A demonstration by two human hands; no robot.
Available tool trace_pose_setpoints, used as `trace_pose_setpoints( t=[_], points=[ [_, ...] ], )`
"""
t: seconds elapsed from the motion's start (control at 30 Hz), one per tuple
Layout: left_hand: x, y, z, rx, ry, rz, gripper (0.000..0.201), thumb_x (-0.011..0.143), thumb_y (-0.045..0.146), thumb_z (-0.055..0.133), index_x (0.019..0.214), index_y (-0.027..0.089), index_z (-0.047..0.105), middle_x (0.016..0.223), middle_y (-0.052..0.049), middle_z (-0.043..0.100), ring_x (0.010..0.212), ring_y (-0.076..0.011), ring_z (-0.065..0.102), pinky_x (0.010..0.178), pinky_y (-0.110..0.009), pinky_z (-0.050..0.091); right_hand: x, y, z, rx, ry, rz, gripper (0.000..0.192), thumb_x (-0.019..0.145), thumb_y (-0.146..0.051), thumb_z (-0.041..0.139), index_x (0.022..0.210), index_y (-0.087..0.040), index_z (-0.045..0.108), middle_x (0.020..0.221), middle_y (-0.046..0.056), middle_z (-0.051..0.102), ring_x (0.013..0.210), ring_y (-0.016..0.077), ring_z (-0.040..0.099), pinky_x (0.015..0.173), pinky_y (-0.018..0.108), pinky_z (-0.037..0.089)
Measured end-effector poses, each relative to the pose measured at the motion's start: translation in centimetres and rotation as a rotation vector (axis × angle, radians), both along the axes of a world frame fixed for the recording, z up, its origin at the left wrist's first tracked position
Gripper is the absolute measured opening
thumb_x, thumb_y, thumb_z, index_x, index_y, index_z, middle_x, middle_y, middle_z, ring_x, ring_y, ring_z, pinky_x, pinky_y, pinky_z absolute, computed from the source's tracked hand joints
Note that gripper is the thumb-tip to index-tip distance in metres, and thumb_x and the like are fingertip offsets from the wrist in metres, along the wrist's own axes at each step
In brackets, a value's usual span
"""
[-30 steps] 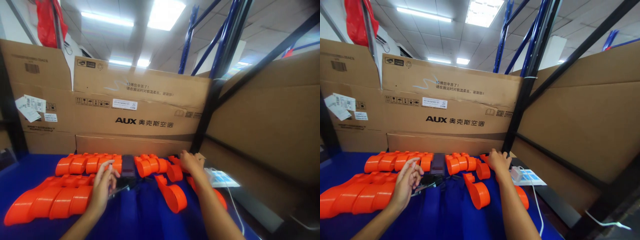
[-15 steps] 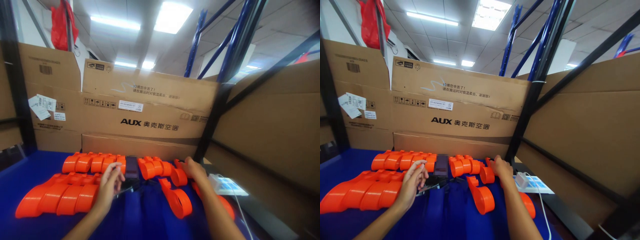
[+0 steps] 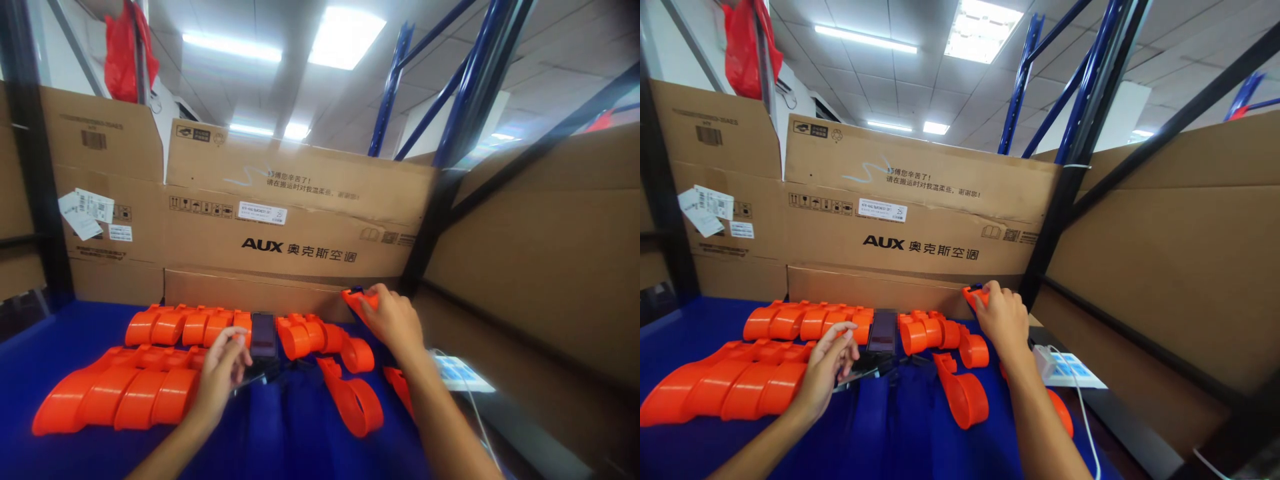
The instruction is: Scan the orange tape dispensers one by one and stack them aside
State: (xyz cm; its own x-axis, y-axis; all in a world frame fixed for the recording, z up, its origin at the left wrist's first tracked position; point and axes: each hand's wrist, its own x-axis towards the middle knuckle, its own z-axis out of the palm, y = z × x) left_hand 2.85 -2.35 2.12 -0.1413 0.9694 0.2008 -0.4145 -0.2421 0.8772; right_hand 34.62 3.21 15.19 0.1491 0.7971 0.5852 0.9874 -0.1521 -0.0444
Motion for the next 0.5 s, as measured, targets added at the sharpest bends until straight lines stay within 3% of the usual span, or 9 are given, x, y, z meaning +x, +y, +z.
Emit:
trace_pose_setpoints(
  t=[0.13,0.23,0.33,0.5],
  points=[
    [0.1,0.3,-0.1,0.026,0.065,-0.068,0.035,0.084,0.049,0.064,0.105,0.021,0.061,0.07,0.001,0.063,0.042,-0.0071,0.047,0.038,-0.017,0.029,-3.4,-2.9,2.0,0.157,0.093,0.225,0.027,0.091,-0.046,0.051,0.101,-0.023,0.059,0.096,0.009,0.069,0.088,0.0281,0.061,0.071,0.034,0.041],
    [0.4,0.5,-0.3,0.041,0.139,-0.137,0.041,0.08,0.048,0.068,0.11,0.02,0.063,0.08,-0.003,0.067,0.047,-0.0092,0.052,0.037,-0.018,0.033,-6.3,-5.2,2.7,0.171,0.221,0.45,0.023,0.089,-0.046,0.055,0.097,-0.024,0.058,0.086,0.005,0.07,0.078,0.0234,0.063,0.068,0.032,0.041],
    [0.6,0.4,-0.2,0.047,0.171,-0.137,0.051,0.076,0.047,0.074,0.117,0.018,0.063,0.092,-0.008,0.071,0.054,-0.0105,0.056,0.04,-0.019,0.038,-8.9,-7.2,2.6,0.132,0.257,0.599,0.019,0.089,-0.043,0.056,0.093,-0.024,0.056,0.08,0.002,0.069,0.071,0.0201,0.063,0.066,0.03,0.041],
    [0.6,0.3,0.4,0.013,0.109,-0.14,0.058,0.076,0.049,0.075,0.123,0.017,0.063,0.107,-0.012,0.072,0.057,-0.0107,0.059,0.043,-0.02,0.043,-12.1,-9.2,1.2,0.039,0.24,0.728,0.018,0.09,-0.039,0.058,0.093,-0.022,0.053,0.089,0.003,0.068,0.079,0.0207,0.064,0.068,0.029,0.042]
  ],
)
